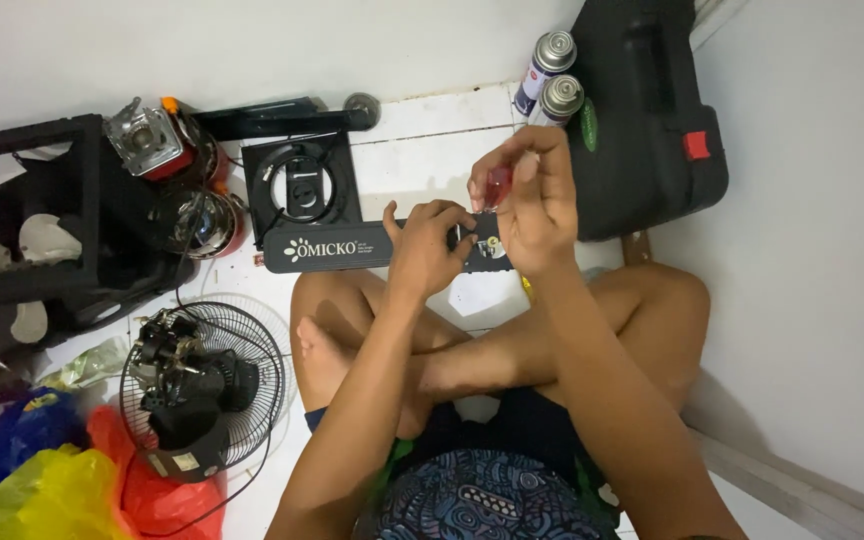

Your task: Disassembling and repairing a gas valve component using a screwdriver while sitting on the floor.

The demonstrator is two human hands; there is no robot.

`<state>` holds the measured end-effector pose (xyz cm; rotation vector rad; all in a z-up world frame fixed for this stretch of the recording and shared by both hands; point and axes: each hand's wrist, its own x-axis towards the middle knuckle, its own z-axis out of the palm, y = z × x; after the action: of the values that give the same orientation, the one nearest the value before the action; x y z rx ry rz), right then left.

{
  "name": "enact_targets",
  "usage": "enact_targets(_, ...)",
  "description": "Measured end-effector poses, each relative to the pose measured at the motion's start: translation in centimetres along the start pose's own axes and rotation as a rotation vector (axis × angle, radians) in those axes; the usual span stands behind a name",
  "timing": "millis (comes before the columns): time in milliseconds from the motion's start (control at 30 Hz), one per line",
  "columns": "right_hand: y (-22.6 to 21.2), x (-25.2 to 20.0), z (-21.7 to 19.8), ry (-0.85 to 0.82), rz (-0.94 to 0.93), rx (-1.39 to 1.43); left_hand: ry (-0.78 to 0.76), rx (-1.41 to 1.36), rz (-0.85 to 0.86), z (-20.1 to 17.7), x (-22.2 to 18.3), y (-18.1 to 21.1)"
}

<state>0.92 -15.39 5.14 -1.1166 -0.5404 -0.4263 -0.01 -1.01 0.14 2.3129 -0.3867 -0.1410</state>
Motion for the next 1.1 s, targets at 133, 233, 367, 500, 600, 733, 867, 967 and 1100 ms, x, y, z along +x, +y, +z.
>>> enact_targets(133, -0.8, 0.0, 0.2, -0.024, -0.028, -0.081, -0.011, 0.007, -0.015, -0.1, -0.1, 0.2)
enact_targets(233, -1.2, 0.2, 0.7, 0.022, -0.051, -0.117, -0.024, 0.035, 0.006, -0.1, -0.1, 0.1)
enact_targets(367, -0.5, -0.2, 0.3, 0.044, -0.055, -0.146, -0.012, 0.060, 0.027, 0.4, 0.0, -0.4)
enact_targets(500, -0.4, -0.2, 0.2, 0.070, -0.044, -0.160, -0.025, 0.056, 0.035, 0.3, 0.0, -0.3)
enact_targets(600, 0.0, -0.2, -0.2, 0.104, -0.037, -0.113, -0.024, 0.054, 0.044, 0.5, 0.1, -0.4)
enact_targets(733, 0.1, 0.0, -0.5, 0.157, -0.045, -0.076, -0.010, 0.065, 0.051, 0.8, 0.0, -0.6)
enact_targets(867, -1.6, 0.3, -0.6, 0.223, -0.015, -0.038, -0.009, 0.067, 0.066, 0.8, 0.1, -0.8)
enact_targets(967, -3.5, 0.6, -1.3, 0.310, -0.021, -0.051, -0.006, 0.036, 0.053, 0.4, 0.2, -0.3)
enact_targets(1100, -4.6, 0.2, -3.3, 0.300, 0.160, -0.248, 0.038, -0.043, 0.048, 0.4, 0.1, -0.1)
